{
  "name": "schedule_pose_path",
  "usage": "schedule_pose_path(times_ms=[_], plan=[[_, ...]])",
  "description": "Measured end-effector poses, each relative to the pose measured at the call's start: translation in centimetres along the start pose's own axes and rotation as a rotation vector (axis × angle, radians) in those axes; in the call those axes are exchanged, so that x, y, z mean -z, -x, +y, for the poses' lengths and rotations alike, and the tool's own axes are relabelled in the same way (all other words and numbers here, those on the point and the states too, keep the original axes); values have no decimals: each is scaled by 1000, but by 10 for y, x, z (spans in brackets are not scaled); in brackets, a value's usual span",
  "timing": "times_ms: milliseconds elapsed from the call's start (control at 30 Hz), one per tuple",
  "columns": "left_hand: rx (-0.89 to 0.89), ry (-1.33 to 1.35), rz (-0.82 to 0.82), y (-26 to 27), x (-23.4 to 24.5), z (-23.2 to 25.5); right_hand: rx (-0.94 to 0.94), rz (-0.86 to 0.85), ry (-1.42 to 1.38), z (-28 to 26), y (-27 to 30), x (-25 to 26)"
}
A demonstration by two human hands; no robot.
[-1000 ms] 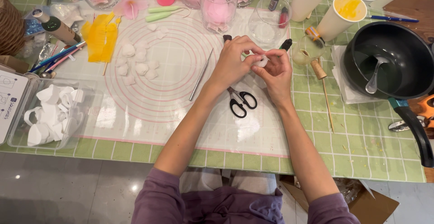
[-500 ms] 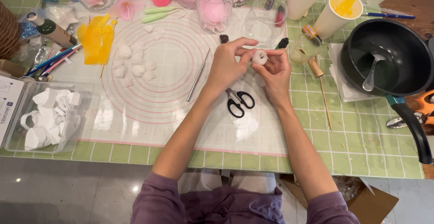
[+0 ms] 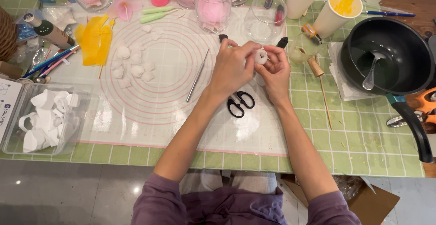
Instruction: Preparing candle molds by inserting and securing wicks for wax pouring.
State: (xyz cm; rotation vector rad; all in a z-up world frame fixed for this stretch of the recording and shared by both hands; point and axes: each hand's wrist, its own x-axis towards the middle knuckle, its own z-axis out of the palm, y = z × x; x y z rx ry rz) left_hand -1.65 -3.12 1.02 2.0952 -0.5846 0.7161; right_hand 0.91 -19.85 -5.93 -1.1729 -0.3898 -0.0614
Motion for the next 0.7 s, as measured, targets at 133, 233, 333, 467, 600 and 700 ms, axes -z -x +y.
schedule_pose_path(times_ms=[133, 233, 333, 467, 600, 700], plan=[[216, 110, 56, 0, -5, -17, 16, -4, 21, -6, 1, -7], [353, 406, 58, 0, -5, -21, -12, 11, 33, -9, 2, -9], [471, 504, -52, -3, -2, -11, 34, 16, 86, 0, 1, -2], [336, 317, -55, -4, -1, -8, 35, 1, 54, -1, 1, -3], [211, 241, -47, -4, -5, -1, 102, 8, 124, -5, 3, -10], [97, 128, -19, 0, -10, -1, 239, 41, 222, -2, 6, -9]])
